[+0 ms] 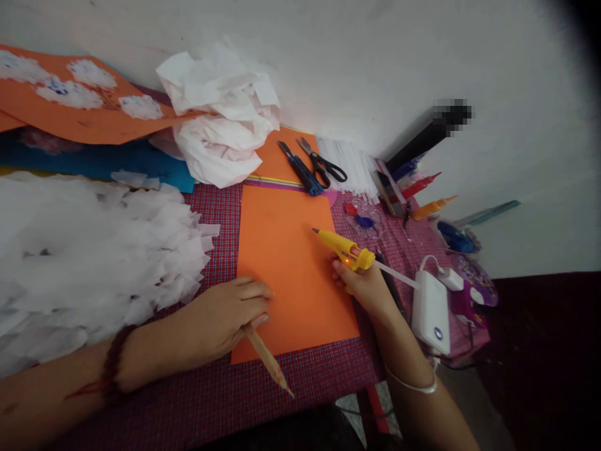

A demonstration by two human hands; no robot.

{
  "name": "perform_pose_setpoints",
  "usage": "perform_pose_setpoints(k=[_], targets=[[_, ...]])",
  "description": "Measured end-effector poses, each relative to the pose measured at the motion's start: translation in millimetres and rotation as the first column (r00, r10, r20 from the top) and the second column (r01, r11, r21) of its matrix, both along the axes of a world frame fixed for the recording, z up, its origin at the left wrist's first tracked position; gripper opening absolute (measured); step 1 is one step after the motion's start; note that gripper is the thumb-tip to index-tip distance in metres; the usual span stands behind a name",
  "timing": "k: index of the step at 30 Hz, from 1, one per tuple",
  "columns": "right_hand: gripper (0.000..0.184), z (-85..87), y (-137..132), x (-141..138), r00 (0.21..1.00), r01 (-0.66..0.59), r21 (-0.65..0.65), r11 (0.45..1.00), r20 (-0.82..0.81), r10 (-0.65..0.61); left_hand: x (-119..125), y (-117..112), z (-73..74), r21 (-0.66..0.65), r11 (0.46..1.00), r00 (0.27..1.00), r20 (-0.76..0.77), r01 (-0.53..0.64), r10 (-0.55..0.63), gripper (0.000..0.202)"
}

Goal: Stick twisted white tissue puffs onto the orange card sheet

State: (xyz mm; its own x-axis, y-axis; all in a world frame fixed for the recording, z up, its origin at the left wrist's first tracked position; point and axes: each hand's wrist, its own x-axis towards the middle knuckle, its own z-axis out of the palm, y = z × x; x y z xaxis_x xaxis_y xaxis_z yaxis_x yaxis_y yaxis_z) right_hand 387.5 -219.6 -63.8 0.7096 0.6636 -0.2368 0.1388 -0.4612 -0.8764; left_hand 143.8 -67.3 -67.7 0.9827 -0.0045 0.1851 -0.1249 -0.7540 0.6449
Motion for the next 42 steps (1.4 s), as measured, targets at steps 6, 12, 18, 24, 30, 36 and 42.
perform_pose_setpoints(k=[6, 12, 18, 24, 30, 36, 42], targets=[[0.037, -1.6, 0.1, 0.3, 1.000, 0.012, -0.010, 1.000, 0.007, -0.012, -0.5, 0.6, 1.1, -0.005, 1.000, 1.000, -0.018, 0.002, -0.002, 0.027], [0.038, -1.5, 0.5, 0.2, 1.000, 0.007, -0.012, 1.000, 0.011, -0.007, 0.1, 0.8, 2.2, -0.005, 1.000, 1.000, -0.022, -0.004, 0.004, 0.026], [0.039, -1.6, 0.7, -0.6, 0.999, 0.041, 0.001, 0.999, -0.011, -0.041, 0.3, 0.6, 0.9, -0.018, 1.000, 1.000, -0.015, 0.001, -0.001, 0.025], [0.040, -3.0, -1.3, 0.9, 1.000, 0.003, 0.000, 1.000, 0.015, -0.003, 0.6, 0.3, 2.8, -0.018, 1.000, 1.000, -0.011, 0.008, -0.008, 0.025], [0.039, 0.7, 0.7, -0.9, 1.000, 0.013, 0.004, 1.000, 0.005, -0.013, -0.5, -0.2, 2.0, -0.007, 1.000, 1.000, -0.019, 0.009, -0.009, 0.025], [0.035, -2.9, -0.2, 0.6, 0.998, -0.010, -0.019, 1.000, 0.055, 0.012, 0.4, -0.9, 2.2, -0.039, 0.999, 1.000, -0.001, -0.003, 0.003, 0.025], [0.037, -3.9, -0.3, 2.0, 0.999, -0.003, -0.031, 1.000, 0.042, 0.004, 0.2, -0.7, 2.3, -0.050, 0.999, 1.000, -0.030, -0.009, 0.007, 0.024]])
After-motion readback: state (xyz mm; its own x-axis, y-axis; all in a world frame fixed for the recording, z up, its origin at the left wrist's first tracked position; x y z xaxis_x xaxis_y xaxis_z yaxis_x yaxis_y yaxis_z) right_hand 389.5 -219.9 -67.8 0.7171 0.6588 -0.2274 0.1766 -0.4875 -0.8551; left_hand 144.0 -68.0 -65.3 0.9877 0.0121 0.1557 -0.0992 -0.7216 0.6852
